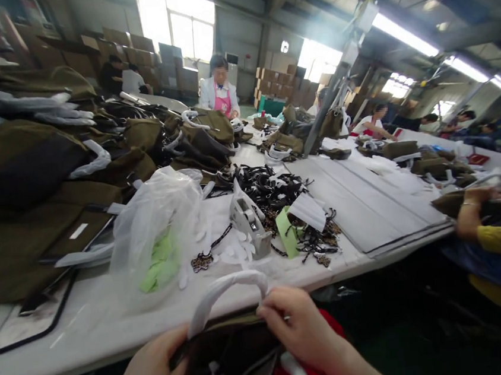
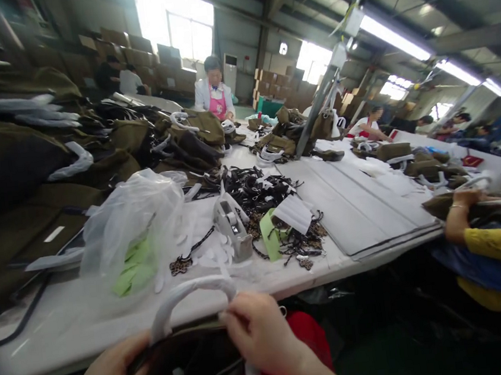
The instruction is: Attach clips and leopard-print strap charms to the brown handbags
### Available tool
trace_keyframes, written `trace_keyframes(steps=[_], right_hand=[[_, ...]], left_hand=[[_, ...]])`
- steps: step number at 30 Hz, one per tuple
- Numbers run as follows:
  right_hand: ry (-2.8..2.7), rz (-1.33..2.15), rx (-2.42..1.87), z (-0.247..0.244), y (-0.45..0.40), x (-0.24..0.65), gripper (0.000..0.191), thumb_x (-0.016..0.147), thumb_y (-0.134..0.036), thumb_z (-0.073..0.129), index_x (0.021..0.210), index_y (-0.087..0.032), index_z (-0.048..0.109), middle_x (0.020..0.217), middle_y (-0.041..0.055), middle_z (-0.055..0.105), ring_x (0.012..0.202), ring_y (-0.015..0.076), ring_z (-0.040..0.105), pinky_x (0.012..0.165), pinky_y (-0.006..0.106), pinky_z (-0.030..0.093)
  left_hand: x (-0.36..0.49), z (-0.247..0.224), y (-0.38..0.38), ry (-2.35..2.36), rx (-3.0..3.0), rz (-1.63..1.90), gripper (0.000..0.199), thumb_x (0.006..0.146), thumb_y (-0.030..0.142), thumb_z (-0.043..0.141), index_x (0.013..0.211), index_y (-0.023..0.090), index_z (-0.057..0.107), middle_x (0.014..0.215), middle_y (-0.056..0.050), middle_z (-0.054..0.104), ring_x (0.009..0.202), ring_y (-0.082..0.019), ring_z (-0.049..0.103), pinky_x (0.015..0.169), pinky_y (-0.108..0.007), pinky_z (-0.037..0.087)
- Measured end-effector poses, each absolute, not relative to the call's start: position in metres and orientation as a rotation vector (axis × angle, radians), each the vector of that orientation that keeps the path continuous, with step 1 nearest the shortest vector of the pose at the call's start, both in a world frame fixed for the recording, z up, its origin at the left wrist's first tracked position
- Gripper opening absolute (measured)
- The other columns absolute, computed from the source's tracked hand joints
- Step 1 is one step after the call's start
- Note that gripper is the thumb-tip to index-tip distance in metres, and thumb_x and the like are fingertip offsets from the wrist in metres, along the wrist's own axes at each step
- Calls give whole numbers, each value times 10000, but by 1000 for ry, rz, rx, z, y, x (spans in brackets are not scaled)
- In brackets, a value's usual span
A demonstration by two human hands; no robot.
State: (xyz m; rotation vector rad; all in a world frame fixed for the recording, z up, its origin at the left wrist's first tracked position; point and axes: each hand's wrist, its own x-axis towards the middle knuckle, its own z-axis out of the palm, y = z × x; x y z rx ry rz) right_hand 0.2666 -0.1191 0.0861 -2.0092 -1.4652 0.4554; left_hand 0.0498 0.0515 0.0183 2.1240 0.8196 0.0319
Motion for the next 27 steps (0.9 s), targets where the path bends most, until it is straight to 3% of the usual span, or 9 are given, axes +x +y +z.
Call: trace_keyframes(steps=[3, 6, 13, 18, 21, 27], right_hand=[[-1080, 216, -2174, 75, -133, 317, 328, 945, -360, 455, 754, -177, 650, 714, 51, 667, 684, 177, 612, 663, 258, 441], [-904, 215, -2226, 54, -143, 350, 349, 930, -417, 451, 778, -176, 651, 733, 62, 687, 662, 190, 620, 650, 272, 453], [-1087, 378, -2018, 50, -126, 316, 415, 919, -522, 491, 772, -184, 681, 645, 33, 655, 624, 193, 611, 601, 267, 451], [-1563, 402, -1891, 93, -45, 290, 326, 947, -405, 488, 842, -198, 716, 805, 49, 719, 752, 197, 647, 699, 273, 470], [-1961, 510, -1766, 107, 27, 269, 236, 914, -266, 522, 972, -204, 742, 972, 52, 745, 910, 200, 667, 837, 291, 480], [-2472, 417, -1867, 74, 128, 201, 283, 881, -133, 524, 1048, -193, 744, 1113, 84, 725, 1091, 216, 638, 952, 296, 452]], left_hand=[[44, 15, 52, 854, 2146, 7, 321, 817, 335, 523, 1055, 335, 737, 1118, 19, 743, 1118, -248, 649, 999, -253, 467], [42, 24, 49, 766, 2151, -72, 271, 806, 317, 543, 970, 313, 758, 1056, 9, 754, 1054, -238, 665, 960, -242, 485], [43, 57, 25, 652, 2229, -1, 339, 755, 135, 506, 953, 276, 742, 947, -4, 747, 911, -182, 658, 829, -216, 476], [38, 60, 17, 652, 2239, 8, 196, 795, 174, 542, 834, 241, 722, 854, -19, 742, 806, -186, 657, 726, -225, 456], [29, 59, 13, 678, 2222, 18, 145, 809, 201, 566, 803, 235, 706, 835, -18, 736, 769, -179, 657, 683, -220, 439], [10, 35, 6, 769, 2241, 81, 130, 831, 262, 582, 760, 221, 683, 754, -15, 698, 707, -175, 635, 683, -236, 439]])
